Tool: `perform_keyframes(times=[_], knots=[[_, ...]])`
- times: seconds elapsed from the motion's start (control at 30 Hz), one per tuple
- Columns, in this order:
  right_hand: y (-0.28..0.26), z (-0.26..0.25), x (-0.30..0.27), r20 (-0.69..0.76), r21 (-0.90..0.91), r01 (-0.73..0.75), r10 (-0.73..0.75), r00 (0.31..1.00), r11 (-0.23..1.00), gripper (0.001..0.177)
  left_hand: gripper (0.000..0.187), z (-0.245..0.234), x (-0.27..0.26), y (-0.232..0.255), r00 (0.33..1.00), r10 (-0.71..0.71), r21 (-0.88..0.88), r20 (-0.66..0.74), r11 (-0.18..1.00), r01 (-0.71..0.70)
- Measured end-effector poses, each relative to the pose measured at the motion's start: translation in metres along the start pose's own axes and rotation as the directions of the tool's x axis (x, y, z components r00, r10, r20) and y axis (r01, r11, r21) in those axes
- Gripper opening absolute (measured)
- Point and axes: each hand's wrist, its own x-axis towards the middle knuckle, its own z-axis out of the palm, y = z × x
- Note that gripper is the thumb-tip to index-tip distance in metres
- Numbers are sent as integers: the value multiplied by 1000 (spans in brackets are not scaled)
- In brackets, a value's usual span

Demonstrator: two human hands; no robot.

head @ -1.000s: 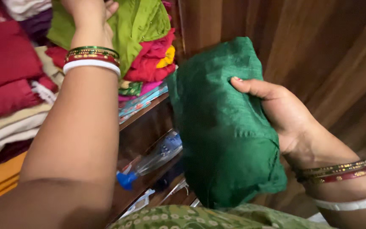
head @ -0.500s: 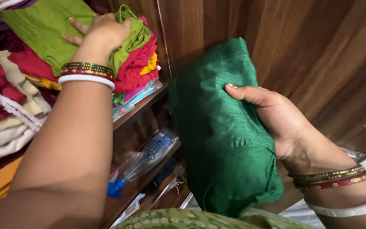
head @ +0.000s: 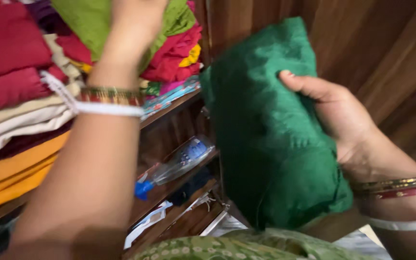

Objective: The person folds various colorful garments on a bed and places them into a wooden wardrobe. They handle items one at a time, including patterned and solid-colored fabrics, and arrange them in neat stacks on the wardrobe shelves.

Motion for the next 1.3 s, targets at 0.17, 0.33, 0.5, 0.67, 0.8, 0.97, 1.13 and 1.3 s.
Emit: perform_keyframes(times=[0.17, 0.33, 0.5, 0.67, 0.8, 0.97, 1.13, 1.3], knots=[[-7, 0, 10, 267, 0, 96, -93, 959, 995, 44, 71, -9, -110, 65, 979, 166, -796, 118, 605, -7], [-1, 10, 15, 468, 91, 104, -135, 874, 990, 53, 102, -21, -181, 103, 954, -15, -753, 298, 610, 245], [2, 11, 21, 717, 293, -193, -81, 692, 936, 53, 87, -53, -191, 84, 899, 95, -896, 427, 176, 407], [7, 10, 29, 725, 353, -241, -101, 681, 904, 47, 57, -81, -197, 66, 775, 164, -766, 610, -127, 630], [-2, 9, 32, 564, 276, -87, -88, 821, 957, 44, 45, -82, -197, 72, 697, 177, -697, 695, -74, 713], [-10, 0, 29, 207, -13, 76, -72, 976, 997, 59, 38, -89, -170, 84, 815, 115, -822, 568, 25, 569], [-11, -7, 20, 504, -3, 133, -113, 856, 991, 53, 26, -113, -124, 75, 923, 201, -934, 327, 218, 283], [-4, 5, 12, 505, -144, 192, -95, 858, 971, 59, 23, -118, -69, 31, 988, -92, -933, 121, 328, 145]])
